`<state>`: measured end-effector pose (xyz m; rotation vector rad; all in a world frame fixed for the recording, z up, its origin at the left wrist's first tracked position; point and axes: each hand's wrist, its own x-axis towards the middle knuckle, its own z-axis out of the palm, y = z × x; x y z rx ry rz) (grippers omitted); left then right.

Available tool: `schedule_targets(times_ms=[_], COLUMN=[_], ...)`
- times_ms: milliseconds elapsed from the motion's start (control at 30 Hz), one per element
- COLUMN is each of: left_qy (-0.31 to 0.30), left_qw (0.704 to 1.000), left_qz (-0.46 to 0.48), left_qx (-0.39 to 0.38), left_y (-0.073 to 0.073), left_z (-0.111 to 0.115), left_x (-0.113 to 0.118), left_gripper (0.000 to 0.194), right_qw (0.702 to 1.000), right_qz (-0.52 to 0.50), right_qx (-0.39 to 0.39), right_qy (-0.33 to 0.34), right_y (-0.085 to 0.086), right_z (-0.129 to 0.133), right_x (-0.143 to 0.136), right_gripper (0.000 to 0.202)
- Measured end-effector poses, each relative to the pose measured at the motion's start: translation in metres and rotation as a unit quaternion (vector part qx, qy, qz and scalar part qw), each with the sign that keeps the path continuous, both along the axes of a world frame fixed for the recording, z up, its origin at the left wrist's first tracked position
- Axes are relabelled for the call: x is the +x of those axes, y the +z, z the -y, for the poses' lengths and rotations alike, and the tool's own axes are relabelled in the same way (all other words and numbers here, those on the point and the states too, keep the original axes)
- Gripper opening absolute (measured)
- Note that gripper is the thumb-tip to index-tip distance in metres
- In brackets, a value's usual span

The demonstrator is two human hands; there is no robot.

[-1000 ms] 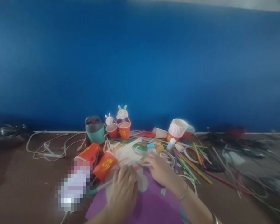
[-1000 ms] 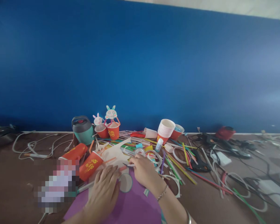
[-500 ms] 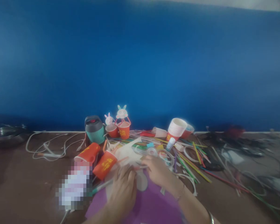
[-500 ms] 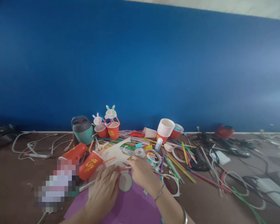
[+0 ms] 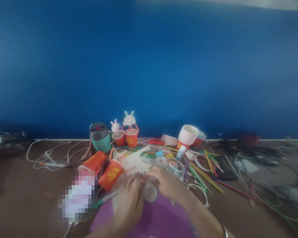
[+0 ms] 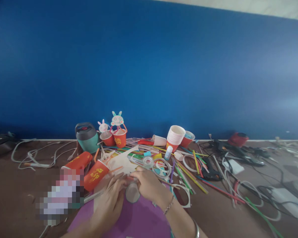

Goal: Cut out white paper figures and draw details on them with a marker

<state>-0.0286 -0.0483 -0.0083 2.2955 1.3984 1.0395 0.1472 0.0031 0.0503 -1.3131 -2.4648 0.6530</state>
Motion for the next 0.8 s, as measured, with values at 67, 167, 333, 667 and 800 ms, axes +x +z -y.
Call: schedule_targets(times_ms=[67, 167, 333, 667, 800], left_qy=[0.0, -0.008, -0.029, 0.059, 0.055], left_qw=[0.999, 0.996, 0.989, 0.992, 0.989], left_qz=[0.04, 0.089, 0.141, 0.112, 0.134], left_qx=[-0.01, -0.019, -0.024, -0.002, -0.013], left_y=[-0.002, -0.001, 0.004, -0.004, 0.009], left_z=[-0.001, 0.0, 0.001, -0.004, -0.005], left_x=[-0.001, -0.003, -0.005, -0.005, -0.002], left_gripper=[0.028, 0.028, 0.022, 0.037, 0.035], right_qw=[0.999, 0.996, 0.988, 0.995, 0.995], right_qz=[-0.037, -0.093, -0.151, -0.058, 0.016], right_qx=[-0.002, 0.009, 0.033, 0.03, 0.054], right_qy=[0.011, 0.007, -0.012, -0.075, -0.079], right_y=[0.0, 0.0, 0.002, -0.017, -0.026], right_z=[-0.001, -0.003, -0.003, -0.001, 0.0], right_x=[0.001, 0.002, 0.0, -0.013, -0.021], right_gripper=[0.039, 0.04, 0.034, 0.031, 0.034])
